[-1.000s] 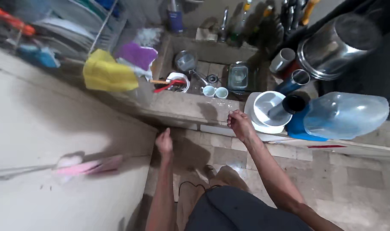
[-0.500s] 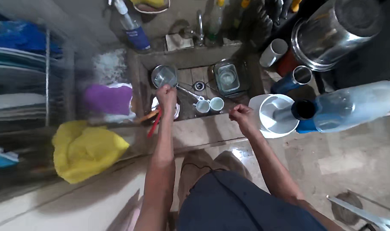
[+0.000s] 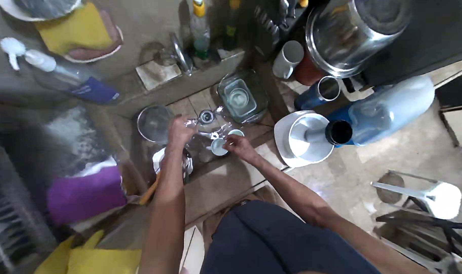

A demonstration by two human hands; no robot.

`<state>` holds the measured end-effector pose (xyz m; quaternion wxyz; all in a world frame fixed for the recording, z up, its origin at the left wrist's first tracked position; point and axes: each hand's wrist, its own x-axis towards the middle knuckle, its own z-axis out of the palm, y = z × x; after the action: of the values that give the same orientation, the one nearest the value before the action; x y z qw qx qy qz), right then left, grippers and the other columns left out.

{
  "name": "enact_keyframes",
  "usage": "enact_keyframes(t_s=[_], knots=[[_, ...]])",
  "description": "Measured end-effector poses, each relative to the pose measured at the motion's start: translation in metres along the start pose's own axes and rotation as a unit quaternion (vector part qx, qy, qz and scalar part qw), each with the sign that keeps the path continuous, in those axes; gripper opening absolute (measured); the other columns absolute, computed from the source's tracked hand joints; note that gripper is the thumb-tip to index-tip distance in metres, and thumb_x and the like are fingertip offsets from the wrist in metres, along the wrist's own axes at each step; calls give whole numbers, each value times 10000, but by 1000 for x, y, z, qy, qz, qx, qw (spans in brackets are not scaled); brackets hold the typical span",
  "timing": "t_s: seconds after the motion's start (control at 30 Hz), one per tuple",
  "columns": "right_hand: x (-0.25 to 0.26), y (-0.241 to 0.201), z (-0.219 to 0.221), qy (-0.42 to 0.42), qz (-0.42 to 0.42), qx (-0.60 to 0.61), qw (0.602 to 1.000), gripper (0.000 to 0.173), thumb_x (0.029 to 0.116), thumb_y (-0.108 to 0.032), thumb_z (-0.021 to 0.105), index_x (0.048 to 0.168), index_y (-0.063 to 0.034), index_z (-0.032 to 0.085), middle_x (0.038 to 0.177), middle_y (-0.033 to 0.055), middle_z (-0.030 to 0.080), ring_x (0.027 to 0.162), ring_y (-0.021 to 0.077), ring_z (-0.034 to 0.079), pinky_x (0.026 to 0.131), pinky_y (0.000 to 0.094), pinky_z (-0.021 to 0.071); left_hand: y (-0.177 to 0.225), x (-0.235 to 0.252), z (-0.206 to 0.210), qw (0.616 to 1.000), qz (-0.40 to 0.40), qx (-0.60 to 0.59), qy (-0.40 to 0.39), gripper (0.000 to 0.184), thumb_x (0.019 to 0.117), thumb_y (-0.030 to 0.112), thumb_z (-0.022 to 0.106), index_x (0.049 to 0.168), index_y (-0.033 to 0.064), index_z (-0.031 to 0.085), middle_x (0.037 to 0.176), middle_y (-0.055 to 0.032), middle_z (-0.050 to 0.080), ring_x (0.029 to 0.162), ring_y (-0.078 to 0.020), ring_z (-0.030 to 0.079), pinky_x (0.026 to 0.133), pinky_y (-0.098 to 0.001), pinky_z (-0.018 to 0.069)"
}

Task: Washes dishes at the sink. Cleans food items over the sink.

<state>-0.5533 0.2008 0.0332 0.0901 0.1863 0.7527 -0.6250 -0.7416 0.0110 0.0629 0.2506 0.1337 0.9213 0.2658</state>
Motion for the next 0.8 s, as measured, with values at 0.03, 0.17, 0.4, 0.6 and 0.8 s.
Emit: enact_keyframes(t_s=[0.03,0.17,0.4,0.6,0.8], knots=[[9,-1,-1,1,8,21,1000,365,945,-152,728,1267,4,655,1052,161,724,880,222,715,808,415,611,-4,2,2,1000,-4,25,-19,632,797,226,871,1378,122,644,1356,-230,624,1275,-447,577,1049,-689,447],[64,-18,6,15,55,156,986,308,1000,-71,619,1291,29,617,1112,181,712,914,250,721,797,436,626,-26,7,3,989,1,104,-101,679,717,252,934,1326,137,657,1300,-236,644,1207,-471,605,988,-717,477],[168,-57,12,20,77,293,953,321,1016,-17,576,1335,11,578,1196,180,651,908,241,694,734,400,621,12,50,-35,993,3,-105,62,574,1016,324,640,1490,48,468,1438,-214,559,1283,-338,590,1080,-536,490],[189,-69,25,-2,88,390,917,287,1032,8,544,1318,16,568,1167,162,643,910,224,690,755,386,622,24,153,-60,945,-14,-314,87,623,1052,169,519,1612,160,246,1452,-125,512,1148,-171,639,914,-359,588],[194,-60,31,-23,92,427,899,295,1040,-3,537,1333,15,563,1165,174,654,897,239,701,764,402,627,7,185,-78,934,-26,-356,34,443,1058,203,539,1489,189,443,1239,-36,640,976,-138,694,783,-323,614]])
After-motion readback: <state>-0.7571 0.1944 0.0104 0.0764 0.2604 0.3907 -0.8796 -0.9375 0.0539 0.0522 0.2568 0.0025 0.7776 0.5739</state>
